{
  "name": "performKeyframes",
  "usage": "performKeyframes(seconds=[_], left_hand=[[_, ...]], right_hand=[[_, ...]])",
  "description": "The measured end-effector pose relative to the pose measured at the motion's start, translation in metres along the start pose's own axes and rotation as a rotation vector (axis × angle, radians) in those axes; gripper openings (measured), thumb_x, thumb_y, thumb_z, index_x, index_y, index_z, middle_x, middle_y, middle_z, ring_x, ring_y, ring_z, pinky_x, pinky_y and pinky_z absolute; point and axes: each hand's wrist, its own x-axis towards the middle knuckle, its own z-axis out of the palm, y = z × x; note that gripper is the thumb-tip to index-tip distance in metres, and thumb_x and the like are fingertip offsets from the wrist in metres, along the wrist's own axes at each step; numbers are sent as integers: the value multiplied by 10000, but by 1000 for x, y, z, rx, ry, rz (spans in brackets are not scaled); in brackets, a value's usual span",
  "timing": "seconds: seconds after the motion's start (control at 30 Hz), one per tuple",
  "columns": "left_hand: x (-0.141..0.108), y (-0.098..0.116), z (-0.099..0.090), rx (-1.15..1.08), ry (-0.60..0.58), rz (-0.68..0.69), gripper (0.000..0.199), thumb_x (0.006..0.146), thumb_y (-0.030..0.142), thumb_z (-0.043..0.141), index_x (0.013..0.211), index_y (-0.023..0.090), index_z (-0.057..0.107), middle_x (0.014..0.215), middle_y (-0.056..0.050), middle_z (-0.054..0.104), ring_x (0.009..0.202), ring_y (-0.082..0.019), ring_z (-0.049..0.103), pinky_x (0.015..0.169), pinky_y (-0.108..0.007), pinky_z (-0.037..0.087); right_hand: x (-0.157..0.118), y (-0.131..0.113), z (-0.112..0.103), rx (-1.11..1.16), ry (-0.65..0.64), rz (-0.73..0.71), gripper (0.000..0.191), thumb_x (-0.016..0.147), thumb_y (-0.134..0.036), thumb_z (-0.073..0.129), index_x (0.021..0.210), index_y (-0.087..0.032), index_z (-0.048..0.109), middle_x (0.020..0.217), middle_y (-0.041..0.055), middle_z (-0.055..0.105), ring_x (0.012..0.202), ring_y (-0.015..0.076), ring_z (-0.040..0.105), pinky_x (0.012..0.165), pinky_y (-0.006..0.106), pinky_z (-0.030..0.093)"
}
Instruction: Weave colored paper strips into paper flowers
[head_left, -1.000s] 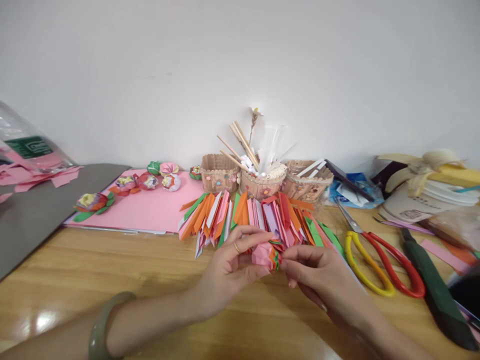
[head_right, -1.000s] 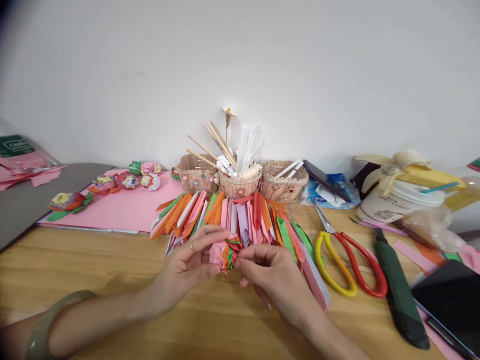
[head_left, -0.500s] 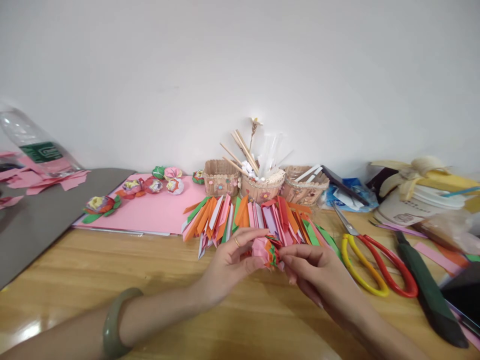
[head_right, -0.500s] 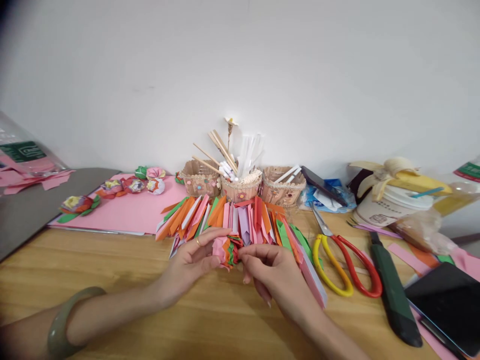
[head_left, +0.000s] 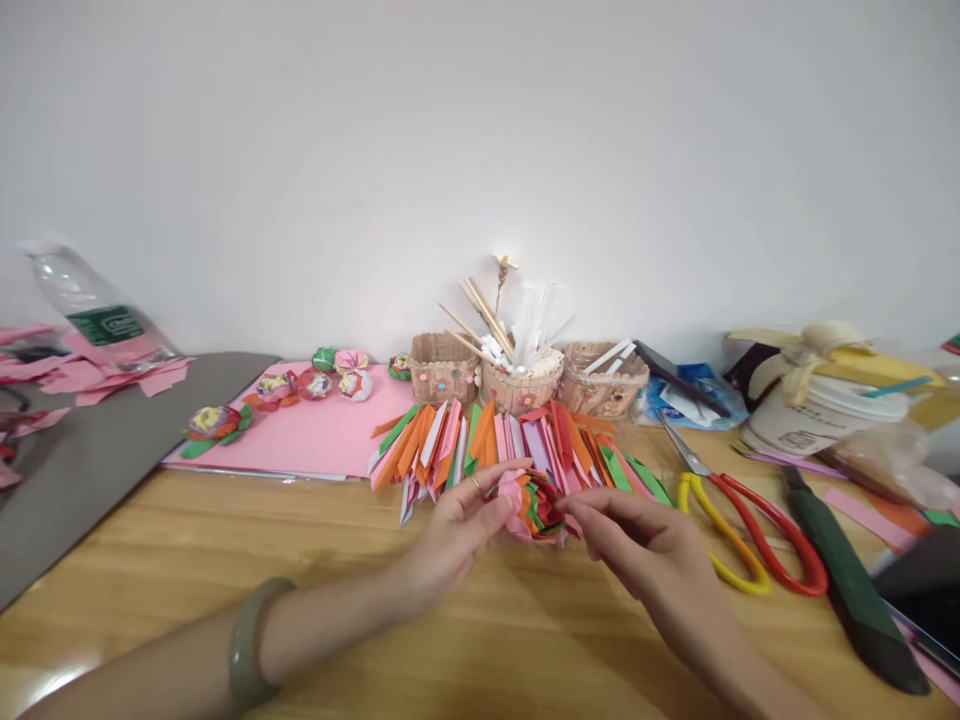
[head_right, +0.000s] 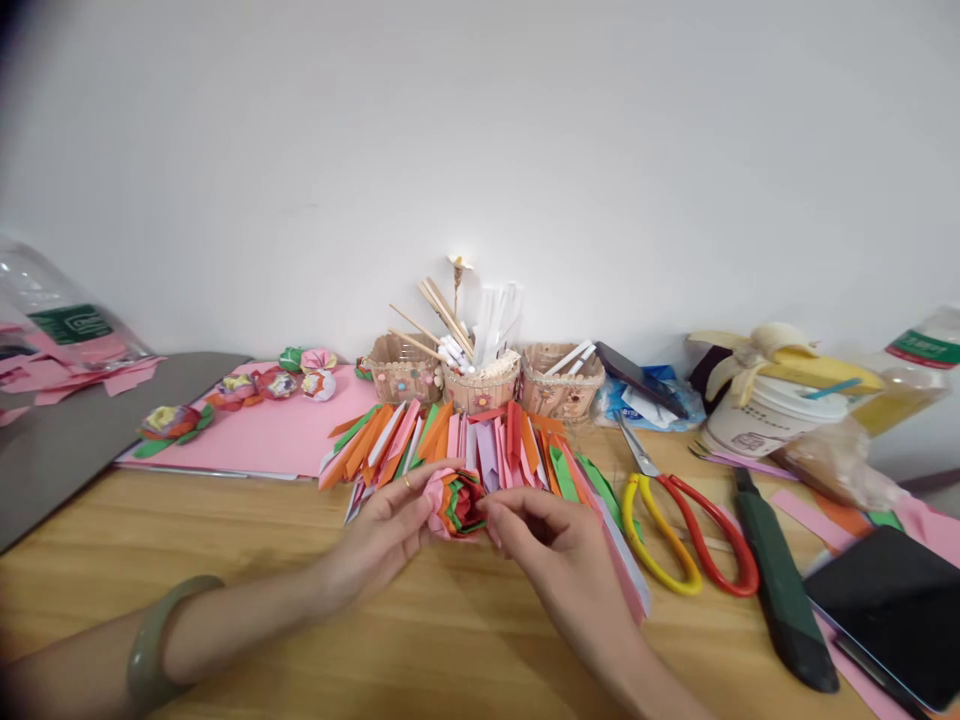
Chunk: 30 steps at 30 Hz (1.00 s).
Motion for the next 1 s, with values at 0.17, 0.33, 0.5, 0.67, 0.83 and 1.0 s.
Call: performKeyframes(seconds=[0.17,0.33,0.5,0.67,0.83,1.0], left_hand=[[1,3,4,-140,-51,-117,332,769,338,600,1030,134,624,844,-86,685,681,-131,639,659,-240,513],[2,-2,0,-213,-98,-234,334,818,355,527,1020,107,619,728,-71,685,596,-114,644,572,-218,535],[2,-2,0,-220,-63,-260,318,807,367,540,915,85,637,664,-58,663,555,-106,628,553,-218,533],[1,-1,1,-121,-48,-165,351,743,364,623,1020,149,601,750,-42,650,619,-127,631,603,-256,516],[0,-3,-2,16,-11,-41,335,727,319,650,1030,191,582,688,8,614,642,-100,581,672,-252,474],[-1,-4,-4,84,-42,47,340,723,290,656,1043,221,563,750,13,600,657,-101,585,667,-249,468]], right_hand=[[-5,5,-3,-122,52,-228,194,781,-334,555,751,-207,698,650,16,672,548,137,573,483,210,440],[-5,-1,-2,-110,-68,-287,175,777,-265,548,826,-230,713,753,28,722,642,158,640,546,219,497],[-3,-4,0,-52,-75,-209,168,774,-277,560,856,-250,704,805,21,721,692,160,642,595,229,505],[-1,-2,3,-165,-59,-206,180,760,-313,563,671,-200,672,554,11,621,490,137,528,439,227,392],[-4,1,4,-300,-70,-283,169,791,-269,527,709,-189,650,550,5,582,457,109,459,409,216,331],[-7,4,5,-418,-30,-391,163,809,-236,494,722,-193,626,518,-16,498,446,97,430,401,209,323]])
